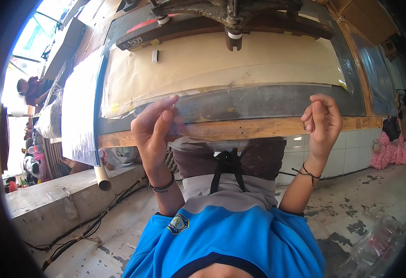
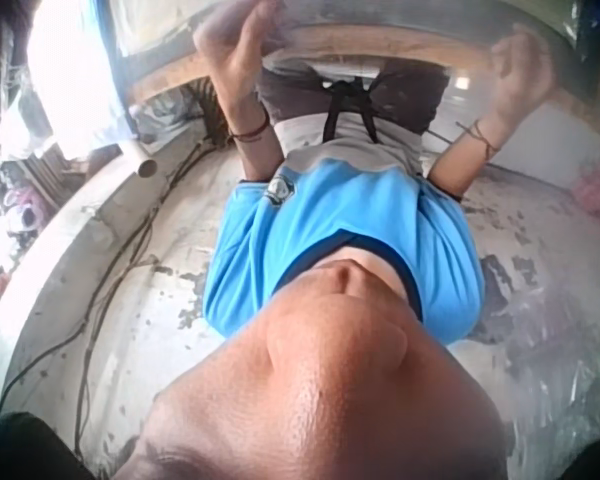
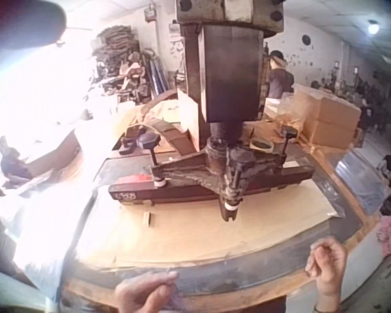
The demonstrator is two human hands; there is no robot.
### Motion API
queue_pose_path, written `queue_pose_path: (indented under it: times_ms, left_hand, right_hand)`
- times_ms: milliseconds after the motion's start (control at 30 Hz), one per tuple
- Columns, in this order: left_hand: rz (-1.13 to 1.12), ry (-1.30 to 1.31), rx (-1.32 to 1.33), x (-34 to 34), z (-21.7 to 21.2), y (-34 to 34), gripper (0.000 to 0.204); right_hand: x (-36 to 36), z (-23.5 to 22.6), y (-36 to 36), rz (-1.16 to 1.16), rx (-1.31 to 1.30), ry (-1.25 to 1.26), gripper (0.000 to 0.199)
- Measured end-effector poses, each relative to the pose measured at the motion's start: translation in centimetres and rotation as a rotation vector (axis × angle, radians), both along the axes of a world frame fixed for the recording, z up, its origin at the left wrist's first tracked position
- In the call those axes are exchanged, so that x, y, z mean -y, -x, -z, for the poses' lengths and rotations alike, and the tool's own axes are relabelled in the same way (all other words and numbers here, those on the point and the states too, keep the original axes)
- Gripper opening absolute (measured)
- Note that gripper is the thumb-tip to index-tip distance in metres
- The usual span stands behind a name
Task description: The person aligns plastic folders on a workbench and stacks them into a pile by hand.
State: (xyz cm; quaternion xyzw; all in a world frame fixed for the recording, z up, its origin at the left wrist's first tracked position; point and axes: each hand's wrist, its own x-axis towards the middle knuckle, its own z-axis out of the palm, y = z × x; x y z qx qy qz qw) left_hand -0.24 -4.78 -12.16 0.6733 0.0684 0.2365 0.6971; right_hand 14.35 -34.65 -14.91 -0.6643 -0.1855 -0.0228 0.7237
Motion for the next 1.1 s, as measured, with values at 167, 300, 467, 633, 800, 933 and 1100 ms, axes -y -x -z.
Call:
queue_pose_path:
  times_ms: [167,300,467,633,800,933,1100]
  left_hand:
    - [0.087,0.13,0.0,1.3,-1.6,-1.1,0.018]
    - [0.237,0.174,-0.074,1.6,-4.1,-1.5,0.018]
    - [0.285,0.158,-0.168,1.7,-6.5,-1.6,0.018]
    - [0.26,0.17,-0.248,2.2,-6.7,-1.2,0.015]
    - [0.286,0.321,-0.208,2.3,-6.3,0.1,0.01]
    - [0.325,0.353,-0.123,2.3,-6.2,0.6,0.01]
    - [0.371,0.442,-0.055,2.3,-6.0,0.7,0.01]
  right_hand:
    - [-1.8,-2.7,-0.7,0.17,0.202,0.092,0.024]
    - [-3.8,-11.3,-0.8,0.123,0.824,0.609,0.026]
    - [-9.0,-13.1,-1.6,-0.627,0.374,0.67,0.026]
    - [-10.2,-14.2,-1.4,-0.818,0.27,0.697,0.026]
    - [-10.6,-14.1,-0.6,-0.794,0.369,0.663,0.026]
    - [-10.7,-15.0,-0.2,-0.799,0.4,0.664,0.029]
    - [-11.0,-16.1,-0.1,-0.85,0.343,0.757,0.036]
